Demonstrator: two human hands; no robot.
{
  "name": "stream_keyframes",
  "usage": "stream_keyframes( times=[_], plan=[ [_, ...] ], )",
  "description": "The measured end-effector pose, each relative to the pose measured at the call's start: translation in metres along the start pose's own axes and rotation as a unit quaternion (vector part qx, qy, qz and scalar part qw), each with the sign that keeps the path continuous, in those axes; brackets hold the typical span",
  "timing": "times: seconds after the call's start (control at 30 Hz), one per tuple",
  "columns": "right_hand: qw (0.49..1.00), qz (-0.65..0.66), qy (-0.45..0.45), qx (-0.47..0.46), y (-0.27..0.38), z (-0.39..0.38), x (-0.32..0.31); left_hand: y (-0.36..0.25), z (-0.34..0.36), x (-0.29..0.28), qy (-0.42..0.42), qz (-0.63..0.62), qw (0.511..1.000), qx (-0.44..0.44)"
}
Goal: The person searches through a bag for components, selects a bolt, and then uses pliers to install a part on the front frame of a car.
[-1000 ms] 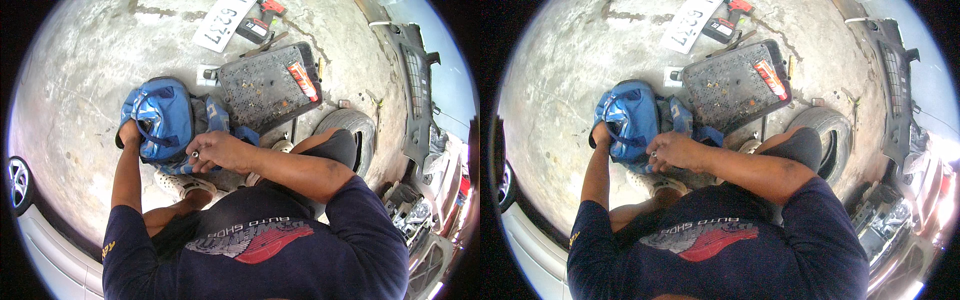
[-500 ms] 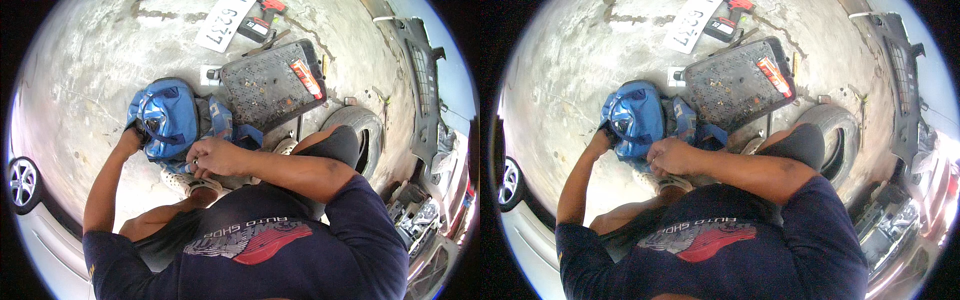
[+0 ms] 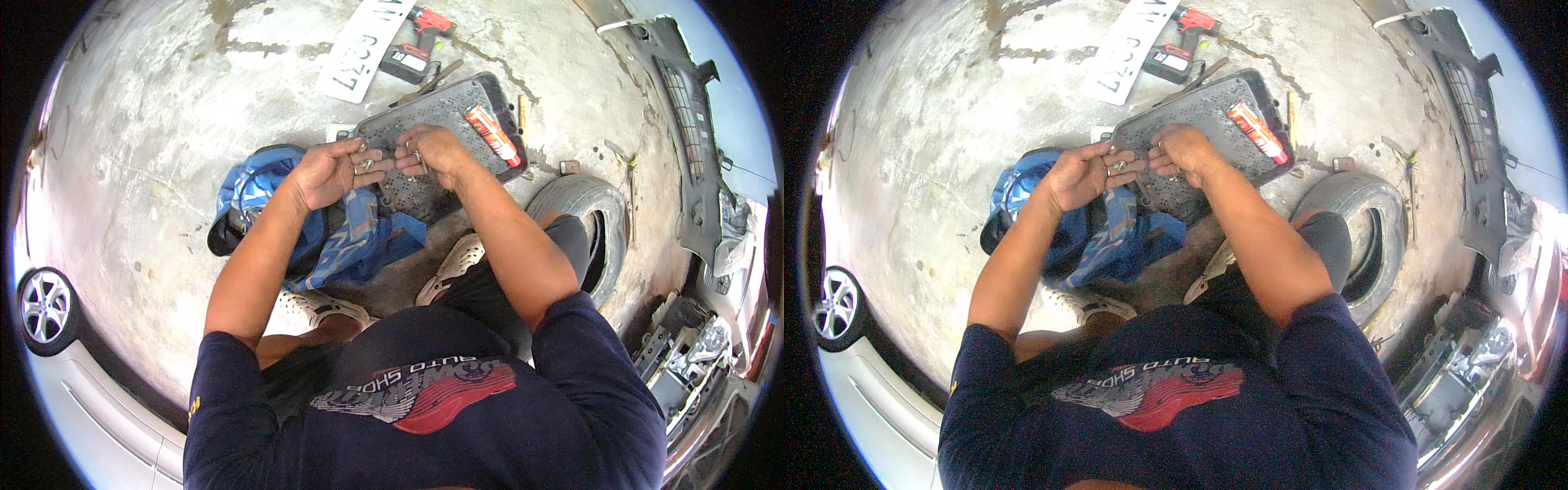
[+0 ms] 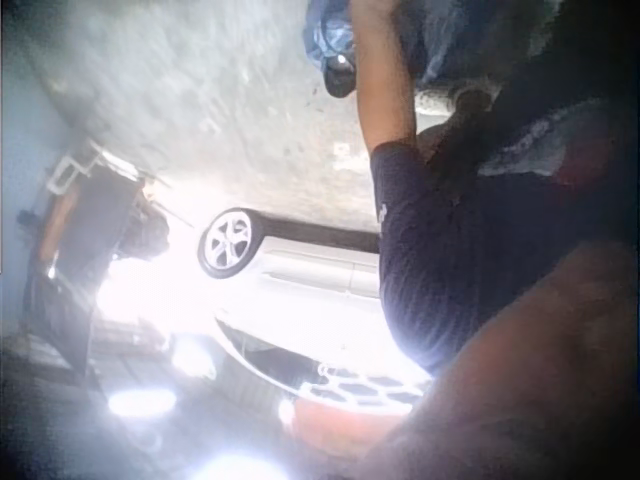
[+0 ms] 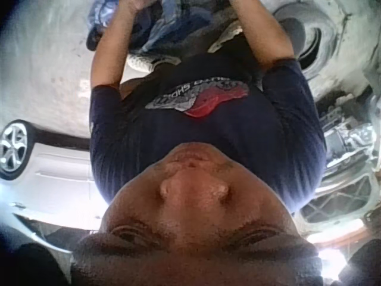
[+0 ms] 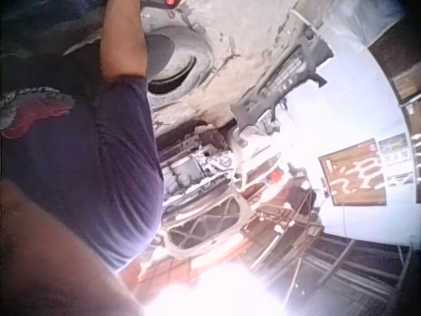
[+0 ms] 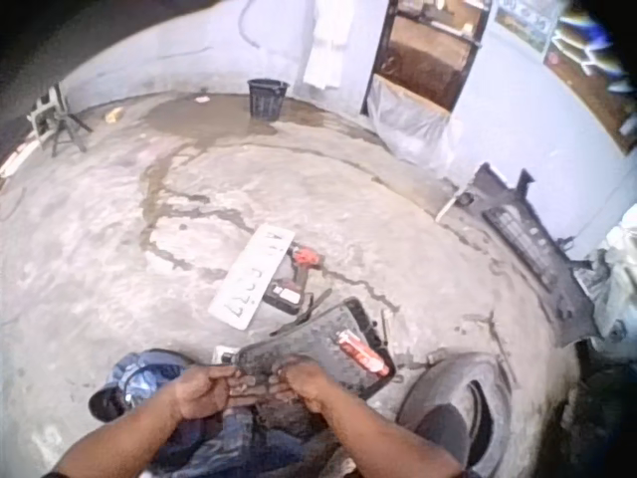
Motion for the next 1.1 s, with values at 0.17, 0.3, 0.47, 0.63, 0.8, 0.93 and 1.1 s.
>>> stream_keyframes(
  times=[0.17, 0.3, 0.47, 0.63, 0.8, 0.93, 1.1],
  plan=[
    [0.997, 0.072, -0.029, 0.011, -0.013, 0.008, -0.031, 0.010, 0.032, -0.010, -0.075, -0.020, 0.997, 0.018],
    [0.994, 0.104, -0.023, 0.021, -0.018, 0.009, -0.035, 0.014, 0.045, -0.017, -0.114, -0.009, 0.993, 0.039],
    [0.992, 0.122, -0.018, 0.032, -0.018, 0.007, -0.036, 0.023, 0.053, -0.022, -0.119, -0.018, 0.992, 0.037],
    [0.993, 0.114, -0.018, 0.036, -0.022, 0.012, -0.043, 0.025, 0.055, -0.020, -0.164, 0.029, 0.984, 0.058],
    [0.993, 0.111, -0.022, 0.024, -0.024, 0.016, -0.051, 0.024, 0.058, -0.016, -0.190, 0.057, 0.977, 0.073],
    [0.992, 0.118, -0.038, 0.005, -0.019, 0.015, -0.056, 0.021, 0.063, -0.026, -0.201, 0.098, 0.971, 0.087],
    [0.991, 0.119, -0.058, -0.003, -0.015, 0.009, -0.060, 0.020, 0.061, -0.028, -0.224, 0.171, 0.956, 0.079]
  ],
)
Point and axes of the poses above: each hand's wrist, its own z-axis towards the middle knuckle, its own x-axis out of the palm, y = z × x, the point moved 9 cm from there along z, towards the middle knuckle, and after that the axes turned 2 degrees about z, right-handed, at the moved point
